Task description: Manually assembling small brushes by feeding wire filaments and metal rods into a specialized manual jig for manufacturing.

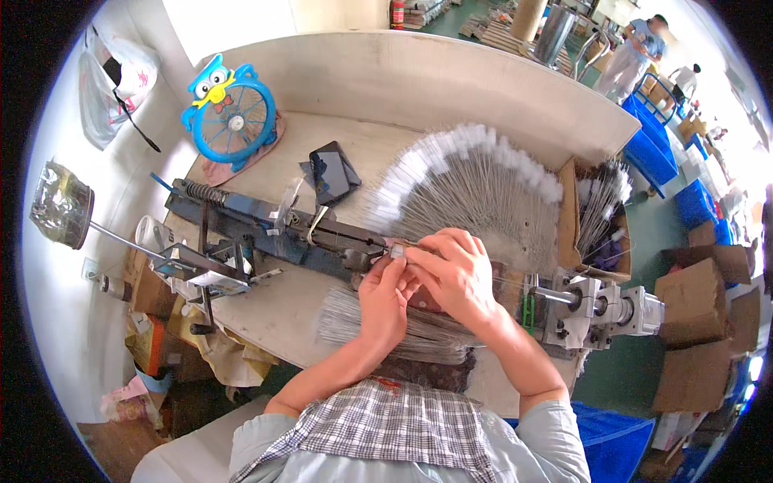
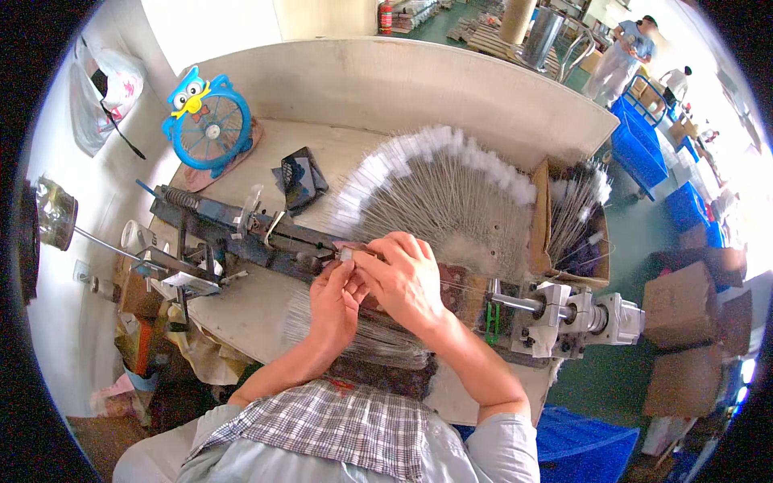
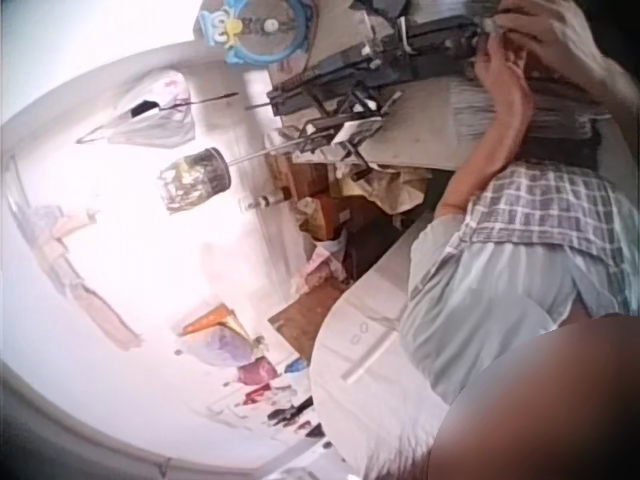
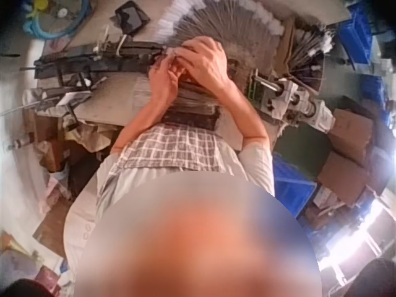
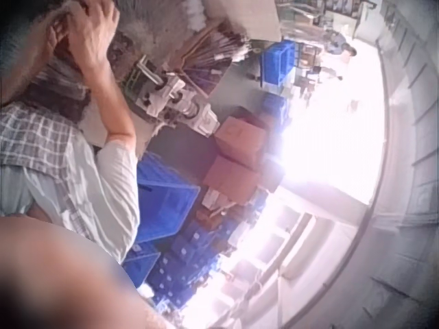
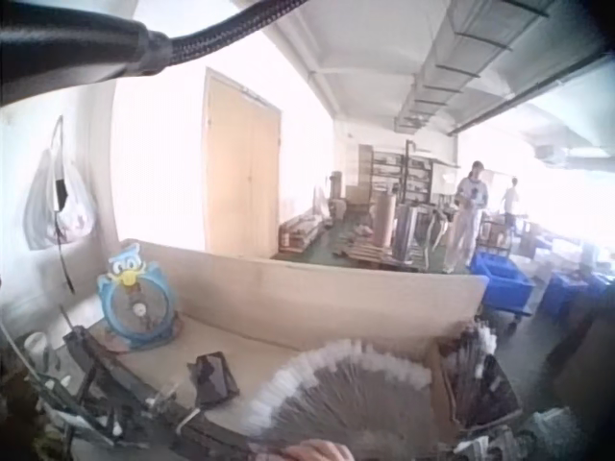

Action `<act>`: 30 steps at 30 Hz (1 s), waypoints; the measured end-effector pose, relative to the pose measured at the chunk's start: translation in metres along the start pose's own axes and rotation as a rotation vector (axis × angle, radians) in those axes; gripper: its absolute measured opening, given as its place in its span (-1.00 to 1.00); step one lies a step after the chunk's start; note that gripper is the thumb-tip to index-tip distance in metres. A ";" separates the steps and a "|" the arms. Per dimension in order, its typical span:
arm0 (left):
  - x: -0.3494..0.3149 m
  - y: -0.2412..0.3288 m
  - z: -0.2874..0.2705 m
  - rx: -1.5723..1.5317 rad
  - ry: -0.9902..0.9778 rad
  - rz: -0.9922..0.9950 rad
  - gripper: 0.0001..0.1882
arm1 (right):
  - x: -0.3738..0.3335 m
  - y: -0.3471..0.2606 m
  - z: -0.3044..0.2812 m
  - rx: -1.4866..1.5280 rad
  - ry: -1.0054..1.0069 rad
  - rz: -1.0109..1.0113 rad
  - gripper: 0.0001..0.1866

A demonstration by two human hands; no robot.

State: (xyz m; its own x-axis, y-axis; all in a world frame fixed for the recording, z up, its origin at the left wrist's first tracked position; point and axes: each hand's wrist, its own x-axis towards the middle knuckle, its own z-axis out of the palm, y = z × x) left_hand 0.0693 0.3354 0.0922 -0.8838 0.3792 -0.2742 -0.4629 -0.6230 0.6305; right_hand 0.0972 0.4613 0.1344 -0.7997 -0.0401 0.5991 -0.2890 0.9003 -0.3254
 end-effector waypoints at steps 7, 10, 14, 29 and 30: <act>-0.001 0.000 0.004 0.020 -0.009 0.013 -0.83 | -0.009 0.011 -0.009 -0.024 -0.003 -0.020 -0.73; 0.001 0.000 -0.003 -0.027 -0.023 0.002 -0.83 | -0.005 0.003 -0.002 0.026 0.004 -0.006 -0.73; 0.002 0.003 -0.001 -0.184 0.008 -0.058 -0.84 | -0.002 -0.001 0.003 0.043 -0.033 0.015 -0.70; 0.002 -0.001 -0.005 -0.232 0.030 -0.079 -0.82 | -0.001 -0.013 0.007 -0.030 0.057 0.108 -0.60; 0.001 0.000 -0.003 -0.231 0.029 -0.078 -0.82 | -0.004 -0.012 0.005 -0.055 0.054 0.120 -0.60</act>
State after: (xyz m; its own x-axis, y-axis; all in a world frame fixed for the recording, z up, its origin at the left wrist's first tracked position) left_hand 0.0680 0.3339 0.0900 -0.8448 0.4143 -0.3387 -0.5302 -0.7338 0.4247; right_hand 0.1008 0.4487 0.1325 -0.7968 0.0916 0.5973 -0.1621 0.9198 -0.3573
